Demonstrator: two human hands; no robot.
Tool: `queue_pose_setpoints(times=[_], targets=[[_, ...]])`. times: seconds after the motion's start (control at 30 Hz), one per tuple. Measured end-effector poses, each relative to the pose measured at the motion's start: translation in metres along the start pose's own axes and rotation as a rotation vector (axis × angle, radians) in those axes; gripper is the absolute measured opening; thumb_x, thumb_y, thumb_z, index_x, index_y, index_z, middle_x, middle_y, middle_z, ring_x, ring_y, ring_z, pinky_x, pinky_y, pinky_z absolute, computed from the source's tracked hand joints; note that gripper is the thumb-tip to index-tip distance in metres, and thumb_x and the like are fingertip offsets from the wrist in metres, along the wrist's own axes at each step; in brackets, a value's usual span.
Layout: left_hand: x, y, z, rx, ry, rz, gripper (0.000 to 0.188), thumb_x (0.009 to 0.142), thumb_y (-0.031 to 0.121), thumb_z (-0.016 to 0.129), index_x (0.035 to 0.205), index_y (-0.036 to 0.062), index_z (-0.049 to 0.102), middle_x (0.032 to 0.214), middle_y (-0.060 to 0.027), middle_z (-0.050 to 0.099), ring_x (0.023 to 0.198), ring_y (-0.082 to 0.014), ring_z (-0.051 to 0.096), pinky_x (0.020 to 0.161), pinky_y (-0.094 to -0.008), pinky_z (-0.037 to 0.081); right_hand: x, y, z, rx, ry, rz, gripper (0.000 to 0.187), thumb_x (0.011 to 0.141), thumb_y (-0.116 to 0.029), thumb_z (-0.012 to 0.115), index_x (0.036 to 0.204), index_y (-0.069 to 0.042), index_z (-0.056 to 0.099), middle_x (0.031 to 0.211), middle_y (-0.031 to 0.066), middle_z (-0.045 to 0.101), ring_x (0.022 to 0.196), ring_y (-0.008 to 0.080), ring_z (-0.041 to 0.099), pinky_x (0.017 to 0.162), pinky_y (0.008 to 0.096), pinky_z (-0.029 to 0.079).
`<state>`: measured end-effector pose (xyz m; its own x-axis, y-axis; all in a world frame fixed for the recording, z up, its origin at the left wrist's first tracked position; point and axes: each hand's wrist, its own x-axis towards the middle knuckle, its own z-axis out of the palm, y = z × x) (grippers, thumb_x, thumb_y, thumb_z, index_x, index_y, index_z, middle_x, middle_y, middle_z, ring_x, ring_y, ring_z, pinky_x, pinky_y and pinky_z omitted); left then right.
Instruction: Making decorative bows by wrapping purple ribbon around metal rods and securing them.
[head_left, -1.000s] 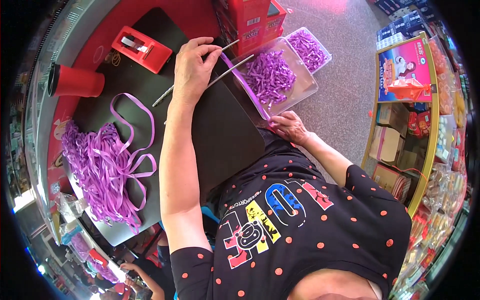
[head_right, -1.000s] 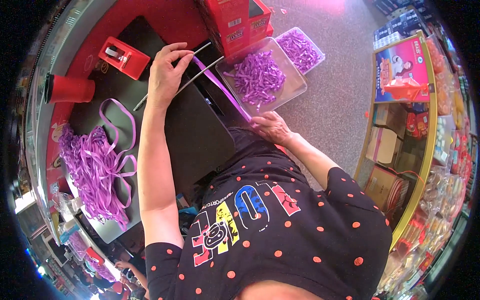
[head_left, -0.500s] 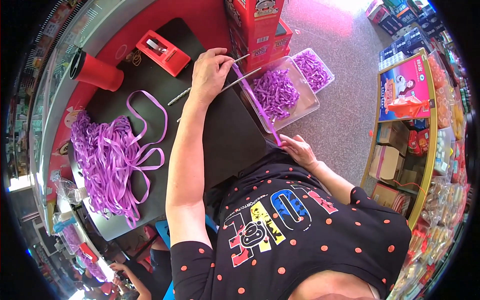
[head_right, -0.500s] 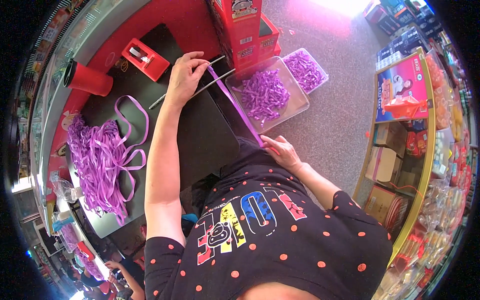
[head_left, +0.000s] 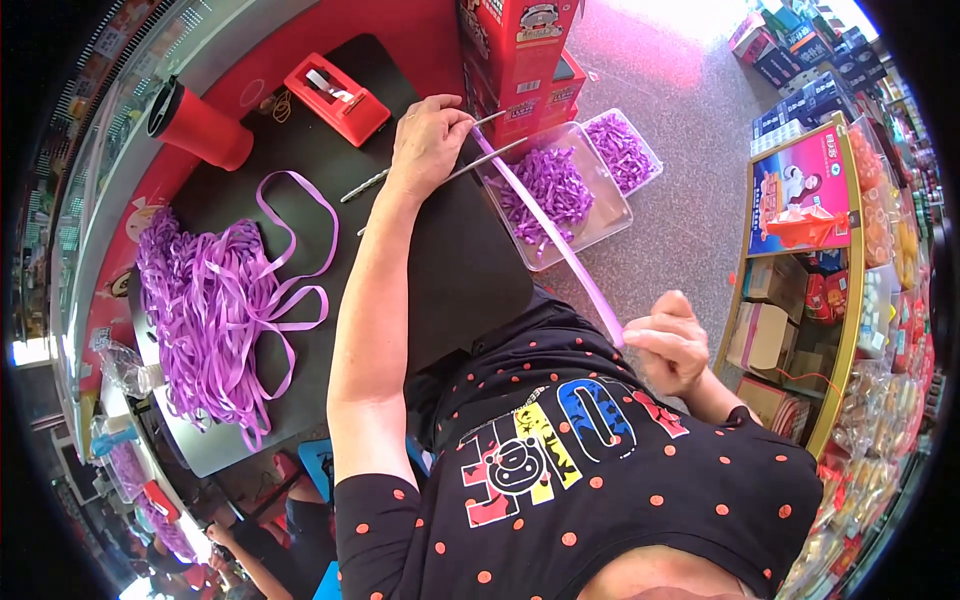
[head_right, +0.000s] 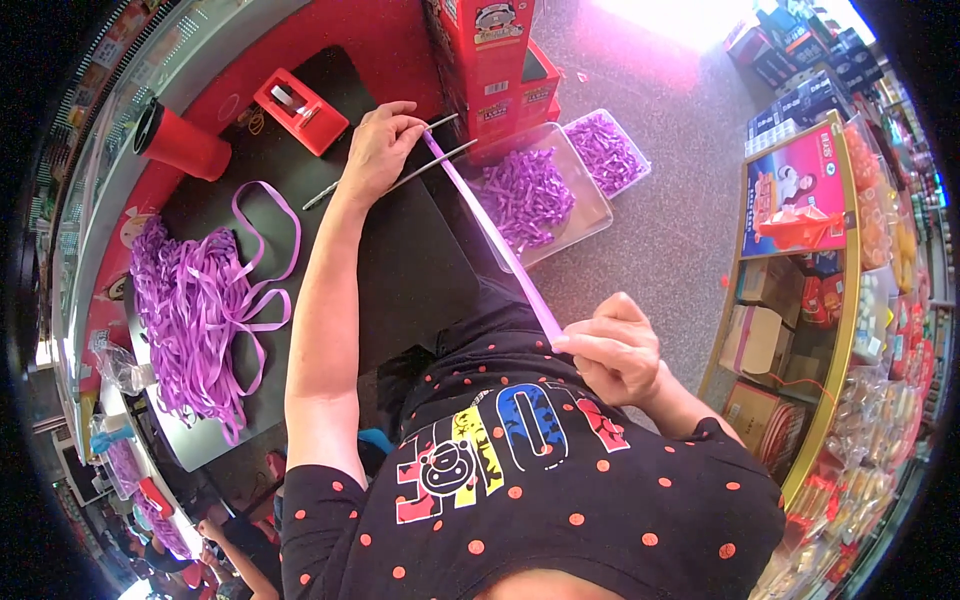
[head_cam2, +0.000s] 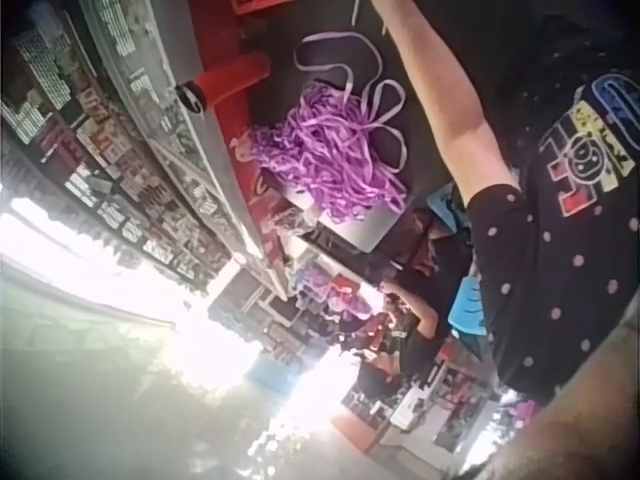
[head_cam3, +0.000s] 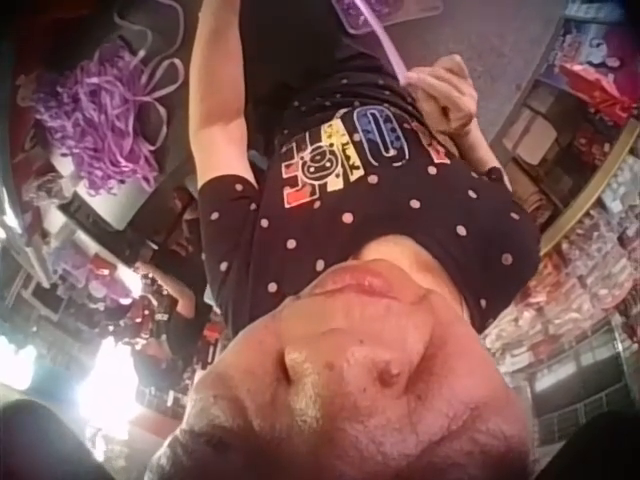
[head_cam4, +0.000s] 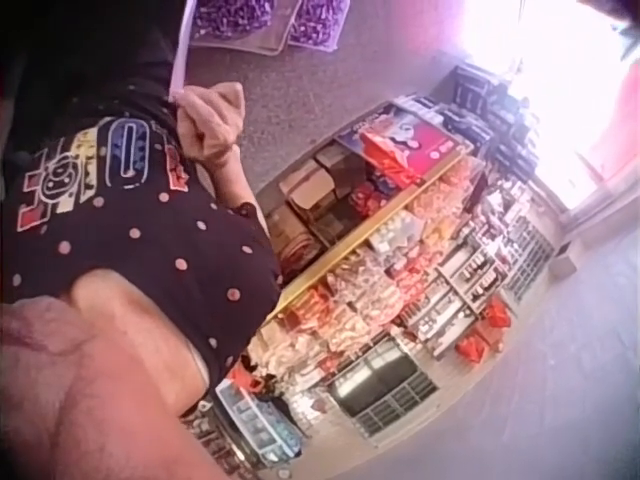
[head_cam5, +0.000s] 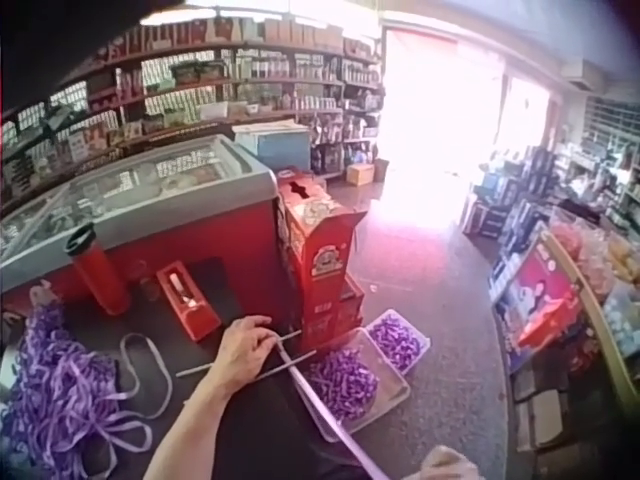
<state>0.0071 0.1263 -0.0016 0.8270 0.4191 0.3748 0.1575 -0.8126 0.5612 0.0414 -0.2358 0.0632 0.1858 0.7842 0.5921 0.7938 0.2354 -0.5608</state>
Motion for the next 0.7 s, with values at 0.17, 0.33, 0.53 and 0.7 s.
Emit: queue_pose_setpoints(times=[0.17, 0.33, 0.53, 0.7], targets=[[0.000, -0.002, 0.002, -0.019, 0.013, -0.004, 0.017, 0.083, 0.018, 0.061, 0.089, 0.0064, 0.072, 0.116, -0.0082, 0.061, 0.109, -0.0288, 0.053, 0.095, -0.0391, 0.040, 0.084, -0.001, -0.018, 0.241, -0.049, -0.120, 0.026, 0.077, -0.015, 0.063, 0.100, -0.002, 0.067, 0.083, 0.0066, 0.068, 0.068, 0.0187, 0.052, 0.067, 0.0333, 0.040], [-0.004, -0.006, 0.003, -0.039, 0.018, -0.012, 0.016, 0.083, 0.018, 0.062, 0.088, 0.0067, 0.072, 0.114, -0.0073, 0.062, 0.109, -0.0279, 0.053, 0.096, -0.0391, 0.039, 0.192, 0.010, 0.003, 0.842, 0.029, 0.033, 0.043, 0.092, -0.036, 0.054, 0.113, 0.001, 0.060, 0.099, 0.0070, 0.066, 0.076, 0.0127, 0.053, 0.070, 0.0248, 0.038], [-0.002, 0.004, 0.003, -0.046, 0.038, -0.004, 0.016, 0.083, 0.017, 0.062, 0.088, 0.0048, 0.071, 0.113, -0.0079, 0.062, 0.109, -0.0285, 0.053, 0.095, -0.0393, 0.040, 0.314, 0.124, 0.043, 1.014, -0.223, -0.045, 0.050, 0.096, -0.037, 0.050, 0.139, -0.015, 0.039, 0.106, 0.0082, 0.065, 0.074, 0.0040, 0.047, 0.067, 0.0189, 0.038], [-0.003, 0.005, -0.002, -0.039, 0.040, -0.018, 0.016, 0.083, 0.017, 0.061, 0.087, 0.0058, 0.071, 0.111, -0.0068, 0.061, 0.110, -0.0277, 0.052, 0.098, -0.0400, 0.037, 0.333, 0.194, 0.107, 1.123, -0.108, 0.506, 0.048, 0.095, -0.039, 0.053, 0.137, -0.018, 0.042, 0.106, 0.0079, 0.066, 0.072, 0.0035, 0.047, 0.064, 0.0189, 0.038]])
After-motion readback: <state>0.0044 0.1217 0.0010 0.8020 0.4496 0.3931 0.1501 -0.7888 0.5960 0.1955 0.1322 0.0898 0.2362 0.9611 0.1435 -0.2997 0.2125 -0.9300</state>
